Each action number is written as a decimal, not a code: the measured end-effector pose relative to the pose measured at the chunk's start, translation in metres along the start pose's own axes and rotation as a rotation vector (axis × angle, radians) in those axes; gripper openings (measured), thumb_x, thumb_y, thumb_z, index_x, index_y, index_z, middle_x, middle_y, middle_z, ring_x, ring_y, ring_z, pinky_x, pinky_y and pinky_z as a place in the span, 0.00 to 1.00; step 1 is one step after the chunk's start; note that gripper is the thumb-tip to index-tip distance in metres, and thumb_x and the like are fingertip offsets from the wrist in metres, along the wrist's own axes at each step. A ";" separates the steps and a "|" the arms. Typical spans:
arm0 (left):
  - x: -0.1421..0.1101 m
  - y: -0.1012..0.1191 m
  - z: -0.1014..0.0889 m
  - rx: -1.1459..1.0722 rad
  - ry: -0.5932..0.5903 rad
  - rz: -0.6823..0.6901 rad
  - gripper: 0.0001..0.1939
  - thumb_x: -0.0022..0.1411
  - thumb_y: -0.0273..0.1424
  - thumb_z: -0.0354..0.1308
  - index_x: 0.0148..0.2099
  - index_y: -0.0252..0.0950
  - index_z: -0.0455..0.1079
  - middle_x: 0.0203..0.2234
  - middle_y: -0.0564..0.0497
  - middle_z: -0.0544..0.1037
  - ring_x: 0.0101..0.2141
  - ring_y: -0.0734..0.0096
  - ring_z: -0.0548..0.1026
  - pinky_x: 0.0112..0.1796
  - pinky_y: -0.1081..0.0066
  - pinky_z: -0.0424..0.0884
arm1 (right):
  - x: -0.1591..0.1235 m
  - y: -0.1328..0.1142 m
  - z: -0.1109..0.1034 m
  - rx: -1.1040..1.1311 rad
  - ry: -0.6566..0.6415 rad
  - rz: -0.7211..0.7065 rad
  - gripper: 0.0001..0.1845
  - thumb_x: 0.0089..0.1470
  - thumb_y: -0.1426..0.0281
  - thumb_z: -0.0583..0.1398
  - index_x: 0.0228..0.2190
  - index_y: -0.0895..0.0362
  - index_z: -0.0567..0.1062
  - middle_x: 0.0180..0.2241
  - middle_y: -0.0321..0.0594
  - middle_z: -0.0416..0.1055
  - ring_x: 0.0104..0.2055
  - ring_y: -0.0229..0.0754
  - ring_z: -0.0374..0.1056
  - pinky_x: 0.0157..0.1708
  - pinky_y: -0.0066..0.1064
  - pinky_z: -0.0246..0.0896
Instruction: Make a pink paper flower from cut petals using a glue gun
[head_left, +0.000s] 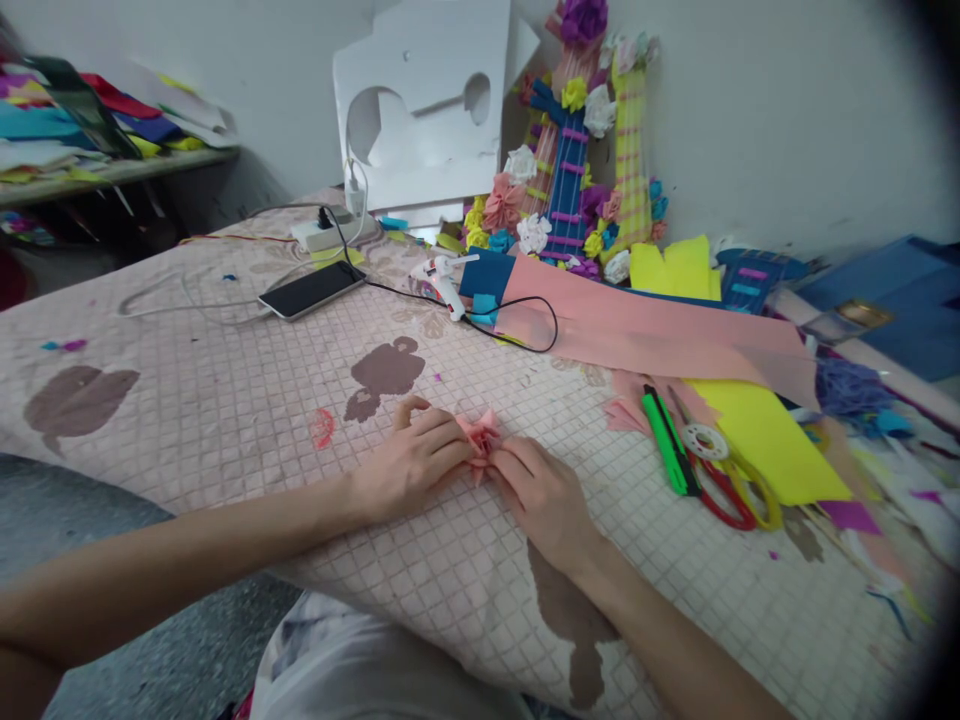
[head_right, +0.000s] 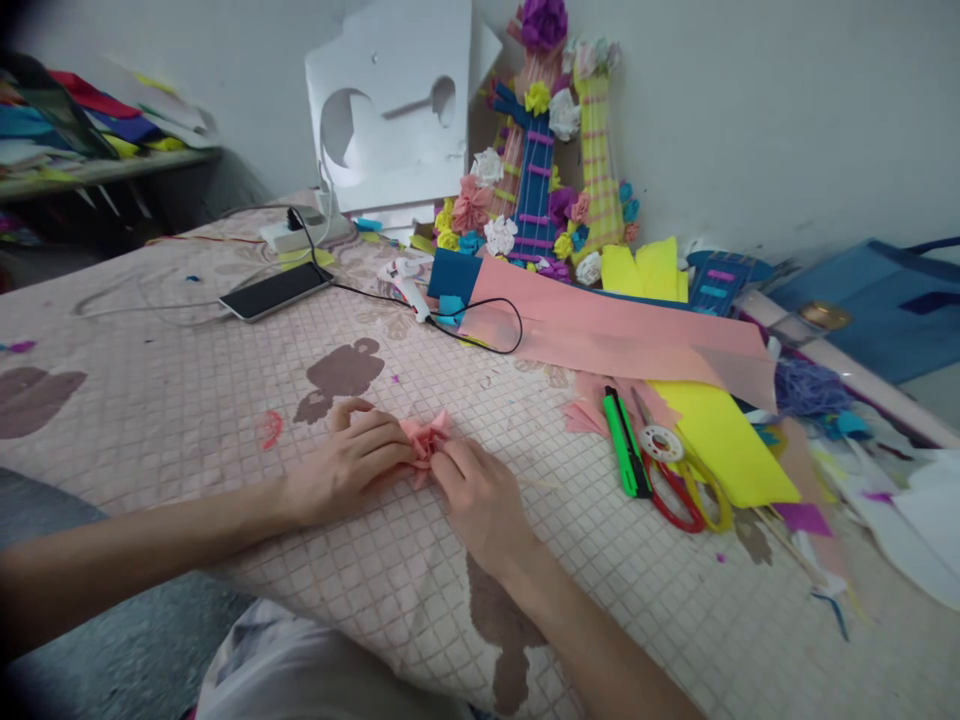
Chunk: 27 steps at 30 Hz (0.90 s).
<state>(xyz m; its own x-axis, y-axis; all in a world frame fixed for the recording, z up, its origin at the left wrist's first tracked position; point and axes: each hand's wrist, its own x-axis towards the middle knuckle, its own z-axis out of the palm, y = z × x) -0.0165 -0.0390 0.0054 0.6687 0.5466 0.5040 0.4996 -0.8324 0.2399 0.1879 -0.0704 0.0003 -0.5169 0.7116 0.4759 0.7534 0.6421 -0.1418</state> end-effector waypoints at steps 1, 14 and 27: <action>0.000 0.000 0.000 0.003 -0.004 0.003 0.07 0.68 0.29 0.48 0.41 0.37 0.68 0.38 0.51 0.76 0.39 0.68 0.68 0.48 0.58 0.51 | 0.000 0.000 0.000 -0.004 0.000 -0.001 0.09 0.60 0.74 0.52 0.33 0.58 0.72 0.34 0.42 0.72 0.36 0.40 0.67 0.34 0.31 0.66; 0.000 0.000 0.002 0.018 -0.006 -0.017 0.08 0.68 0.31 0.48 0.42 0.37 0.68 0.36 0.51 0.76 0.40 0.67 0.68 0.47 0.59 0.53 | -0.002 0.002 0.004 -0.017 0.022 0.005 0.07 0.59 0.74 0.54 0.33 0.58 0.72 0.34 0.41 0.71 0.36 0.40 0.67 0.34 0.31 0.64; 0.001 0.005 0.005 0.061 0.038 -0.012 0.07 0.66 0.28 0.50 0.37 0.36 0.68 0.31 0.53 0.75 0.36 0.69 0.68 0.47 0.58 0.53 | 0.002 -0.016 -0.007 -0.039 0.063 0.065 0.13 0.55 0.68 0.57 0.20 0.57 0.70 0.24 0.40 0.66 0.32 0.42 0.59 0.33 0.35 0.57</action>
<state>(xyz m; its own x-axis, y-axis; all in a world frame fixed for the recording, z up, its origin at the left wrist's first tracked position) -0.0106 -0.0422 0.0033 0.6420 0.5513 0.5328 0.5407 -0.8183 0.1952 0.1776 -0.0810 0.0096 -0.4408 0.7314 0.5202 0.8005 0.5825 -0.1407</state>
